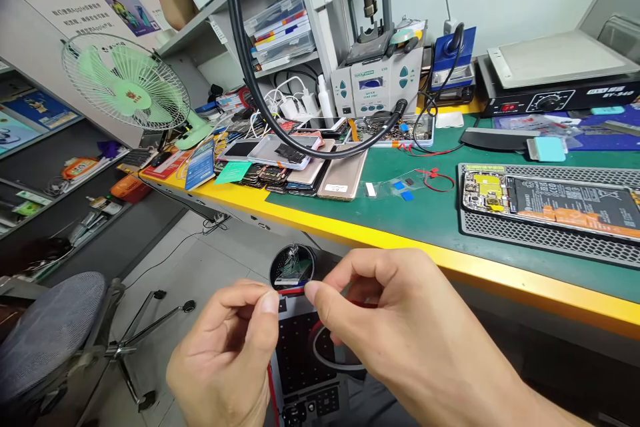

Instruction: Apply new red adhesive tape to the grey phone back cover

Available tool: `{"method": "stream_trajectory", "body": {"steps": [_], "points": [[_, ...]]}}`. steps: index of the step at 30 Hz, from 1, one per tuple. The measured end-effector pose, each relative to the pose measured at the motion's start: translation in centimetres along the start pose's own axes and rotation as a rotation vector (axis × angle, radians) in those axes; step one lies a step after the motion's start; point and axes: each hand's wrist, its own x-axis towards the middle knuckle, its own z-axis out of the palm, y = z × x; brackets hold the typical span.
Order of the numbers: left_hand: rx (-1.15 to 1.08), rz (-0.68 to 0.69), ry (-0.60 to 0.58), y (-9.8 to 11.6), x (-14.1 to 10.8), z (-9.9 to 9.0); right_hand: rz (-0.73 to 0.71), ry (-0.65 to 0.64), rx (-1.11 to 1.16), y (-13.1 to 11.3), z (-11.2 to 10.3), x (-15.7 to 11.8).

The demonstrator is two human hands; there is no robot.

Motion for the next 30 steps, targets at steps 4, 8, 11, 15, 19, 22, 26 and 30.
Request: {"method": "stream_trajectory", "body": {"steps": [4,8,11,15,19,22,26,30], "points": [[-0.011,-0.002,-0.018,0.1,0.0,-0.1,-0.01,-0.007,0.022,-0.1,-0.1,-0.1],[-0.017,-0.022,-0.036,0.2,-0.2,-0.2,-0.002,-0.02,0.048,0.1,-0.1,-0.3],[-0.033,-0.052,-0.047,0.1,-0.4,-0.3,0.003,-0.036,0.055,0.3,-0.1,-0.4],[-0.064,-0.079,-0.104,-0.3,-0.4,-0.8,0.03,-0.036,0.038,0.3,-0.1,-0.2],[-0.097,-0.012,-0.241,-1.0,0.4,-1.9,0.034,-0.028,0.043,0.1,-0.1,0.1],[-0.041,0.083,-0.318,-1.5,1.2,-2.8,0.028,-0.042,0.042,0.1,-0.1,0.0],[0.081,0.083,-0.258,-1.8,1.5,-3.6,0.018,-0.059,0.042,0.0,-0.1,-0.3],[0.109,0.044,-0.265,-1.7,1.6,-4.1,-0.003,-0.036,0.053,-0.1,-0.1,-0.4]]}}
